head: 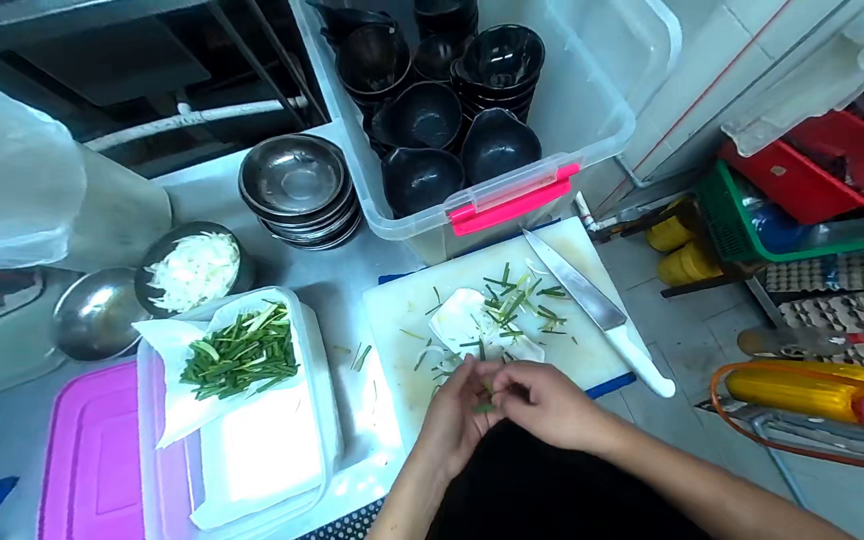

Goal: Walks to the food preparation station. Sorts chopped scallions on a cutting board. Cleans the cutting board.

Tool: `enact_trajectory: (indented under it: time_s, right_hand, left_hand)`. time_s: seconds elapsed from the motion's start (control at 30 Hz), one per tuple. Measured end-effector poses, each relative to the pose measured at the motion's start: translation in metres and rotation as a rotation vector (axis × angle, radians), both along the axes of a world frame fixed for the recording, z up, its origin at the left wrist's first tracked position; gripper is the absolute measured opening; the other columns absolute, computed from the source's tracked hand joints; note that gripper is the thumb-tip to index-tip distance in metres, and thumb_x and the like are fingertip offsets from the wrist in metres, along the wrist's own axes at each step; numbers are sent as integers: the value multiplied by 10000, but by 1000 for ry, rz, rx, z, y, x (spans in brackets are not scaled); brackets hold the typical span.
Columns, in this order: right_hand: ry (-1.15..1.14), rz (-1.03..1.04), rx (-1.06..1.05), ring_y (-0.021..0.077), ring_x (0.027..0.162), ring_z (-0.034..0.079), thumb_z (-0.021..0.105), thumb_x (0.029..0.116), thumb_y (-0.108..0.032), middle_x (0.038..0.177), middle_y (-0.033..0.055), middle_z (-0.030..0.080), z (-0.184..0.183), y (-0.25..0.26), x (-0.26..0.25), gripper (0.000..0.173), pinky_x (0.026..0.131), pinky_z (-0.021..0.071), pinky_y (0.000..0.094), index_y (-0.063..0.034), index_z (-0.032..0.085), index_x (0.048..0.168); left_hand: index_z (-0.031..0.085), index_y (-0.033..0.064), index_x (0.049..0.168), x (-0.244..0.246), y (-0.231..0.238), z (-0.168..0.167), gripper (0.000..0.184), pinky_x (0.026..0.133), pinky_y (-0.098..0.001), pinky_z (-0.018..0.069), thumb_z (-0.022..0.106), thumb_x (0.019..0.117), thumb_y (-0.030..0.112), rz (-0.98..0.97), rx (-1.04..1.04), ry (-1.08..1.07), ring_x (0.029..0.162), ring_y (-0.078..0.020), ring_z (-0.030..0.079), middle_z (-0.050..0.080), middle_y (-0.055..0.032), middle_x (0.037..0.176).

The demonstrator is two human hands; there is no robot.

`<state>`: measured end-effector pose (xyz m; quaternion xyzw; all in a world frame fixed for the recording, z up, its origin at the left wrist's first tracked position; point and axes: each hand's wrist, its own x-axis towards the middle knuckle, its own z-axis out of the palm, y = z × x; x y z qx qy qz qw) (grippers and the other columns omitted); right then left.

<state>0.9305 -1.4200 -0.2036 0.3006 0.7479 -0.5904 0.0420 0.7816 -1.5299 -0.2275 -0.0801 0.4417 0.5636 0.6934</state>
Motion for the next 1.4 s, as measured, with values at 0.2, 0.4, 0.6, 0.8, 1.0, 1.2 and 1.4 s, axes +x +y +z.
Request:
enact_trajectory:
  time_s: [0.2, 0.4, 0.6, 0.8, 1.0, 1.2, 1.4]
  right_hand:
    - [10, -61, 8, 94, 880, 640, 592, 995, -280, 1010, 31, 658, -7, 1, -3, 208, 783, 558, 282, -106, 702, 1030]
    - [-10, -134, -58, 67, 757, 626, 597, 999, -284, 853, -4, 660, -10, -1, -9, 196, 697, 532, 258, -110, 686, 1008]
    - [14, -70, -120, 58, 736, 613, 594, 1029, -320, 853, -13, 664, -11, 7, -5, 236, 687, 524, 250, -116, 707, 1066]
    - [85, -47, 127, 94, 787, 631, 620, 1016, -257, 994, -11, 673, -10, 31, 7, 231, 703, 572, 301, -187, 717, 1213]
    - [249, 242, 409, 64, 943, 656, 592, 1039, -273, 1017, -40, 696, -11, 27, 11, 196, 857, 578, 295, -196, 759, 1108]
    - [298, 268, 526, 87, 950, 654, 544, 1058, -266, 997, -23, 681, -20, 24, 16, 220, 861, 570, 295, -148, 728, 1033]
    - [298, 91, 110, 67, 876, 630, 555, 1056, -253, 988, 6, 666, -18, 16, 19, 214, 788, 554, 251, -103, 707, 1033]
  left_hand:
    - [608, -27, 1184, -7, -10, -5, 373, 917, -468, 579, 354, 1111, 237, -13, 102, -26, 989, -288, 691, 674, -192, 1070]
    - [683, 8, 1160, -6, -15, -5, 210, 811, -352, 597, 599, 1021, 141, 37, 195, 194, 916, -202, 686, 680, -171, 1083]
    - [690, -8, 1032, -6, -14, -4, 124, 759, -324, 586, 607, 1008, 81, 62, 122, 285, 828, -183, 666, 679, -155, 991]
    - [688, 20, 1008, -8, -18, -6, 156, 542, -212, 479, 593, 1023, 144, -122, 148, 301, 601, -77, 556, 691, -112, 932]
    - [737, 37, 1037, -8, -13, -3, 147, 501, -194, 421, 690, 966, 158, -281, 127, 392, 570, -56, 526, 706, -83, 892]
    - [742, 45, 991, -10, -17, -3, 133, 503, -189, 400, 689, 973, 166, -357, 128, 475, 564, -38, 505, 705, -52, 853]
    - [733, 65, 963, -13, -18, -1, 121, 518, -171, 394, 670, 980, 168, -367, 240, 435, 578, -13, 499, 685, -11, 821]
